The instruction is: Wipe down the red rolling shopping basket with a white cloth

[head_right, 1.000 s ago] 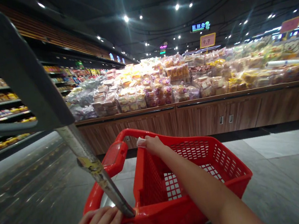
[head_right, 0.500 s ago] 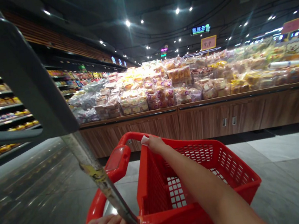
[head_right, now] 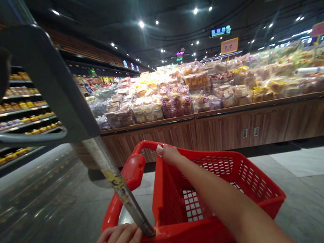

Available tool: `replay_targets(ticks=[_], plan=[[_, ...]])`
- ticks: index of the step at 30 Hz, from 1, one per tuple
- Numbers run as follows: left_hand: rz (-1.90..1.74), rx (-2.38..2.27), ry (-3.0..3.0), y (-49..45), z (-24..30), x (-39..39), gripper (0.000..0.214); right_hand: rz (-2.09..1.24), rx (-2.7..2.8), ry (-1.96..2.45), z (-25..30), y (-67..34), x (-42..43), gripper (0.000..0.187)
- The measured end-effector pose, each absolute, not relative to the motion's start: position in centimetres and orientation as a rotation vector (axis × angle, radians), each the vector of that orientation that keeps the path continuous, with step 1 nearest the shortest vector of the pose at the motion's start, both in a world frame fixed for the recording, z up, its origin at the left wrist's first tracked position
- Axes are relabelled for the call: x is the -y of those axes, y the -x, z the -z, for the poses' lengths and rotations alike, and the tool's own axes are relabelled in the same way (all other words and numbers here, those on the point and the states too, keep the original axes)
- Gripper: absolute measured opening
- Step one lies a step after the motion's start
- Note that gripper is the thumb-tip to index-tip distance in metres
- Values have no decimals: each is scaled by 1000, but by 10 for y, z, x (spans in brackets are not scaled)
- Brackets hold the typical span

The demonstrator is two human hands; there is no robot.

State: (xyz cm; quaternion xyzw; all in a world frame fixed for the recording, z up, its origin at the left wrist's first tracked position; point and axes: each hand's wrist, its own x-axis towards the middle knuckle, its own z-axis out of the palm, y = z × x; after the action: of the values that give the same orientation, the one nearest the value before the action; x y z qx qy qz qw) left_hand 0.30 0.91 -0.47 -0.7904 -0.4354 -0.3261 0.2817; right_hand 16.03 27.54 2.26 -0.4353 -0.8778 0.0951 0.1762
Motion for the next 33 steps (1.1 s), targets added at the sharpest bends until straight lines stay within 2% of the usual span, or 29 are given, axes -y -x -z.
replay_targets(ticks=[5,10,15,19,21,24,30,33], plan=[[908,1165,2084,-11,-5,-7,14,-237,2633,1042,-19,-180,-224,28],[964,1209,2109,-15,-8,-6,14,-313,2789,728,-16,-196,-179,36],[1001,1230,2101,-15,-6,-8,16,-220,2696,902,-17,-196,-161,33],[1043,1300,2123,-18,-9,-9,13,-313,2776,679,-19,-199,-145,33],[1040,1347,2154,-18,-10,-9,11,-325,2769,734,-20,-200,-139,35],[1001,1407,2189,-14,-8,-12,10,-235,2692,893,-19,-197,-136,33],[848,1353,2245,-4,-8,-18,15,-328,2755,756,-18,-194,-130,39],[839,1372,2253,-1,-11,-19,15,-271,2672,806,-16,-193,-126,34]])
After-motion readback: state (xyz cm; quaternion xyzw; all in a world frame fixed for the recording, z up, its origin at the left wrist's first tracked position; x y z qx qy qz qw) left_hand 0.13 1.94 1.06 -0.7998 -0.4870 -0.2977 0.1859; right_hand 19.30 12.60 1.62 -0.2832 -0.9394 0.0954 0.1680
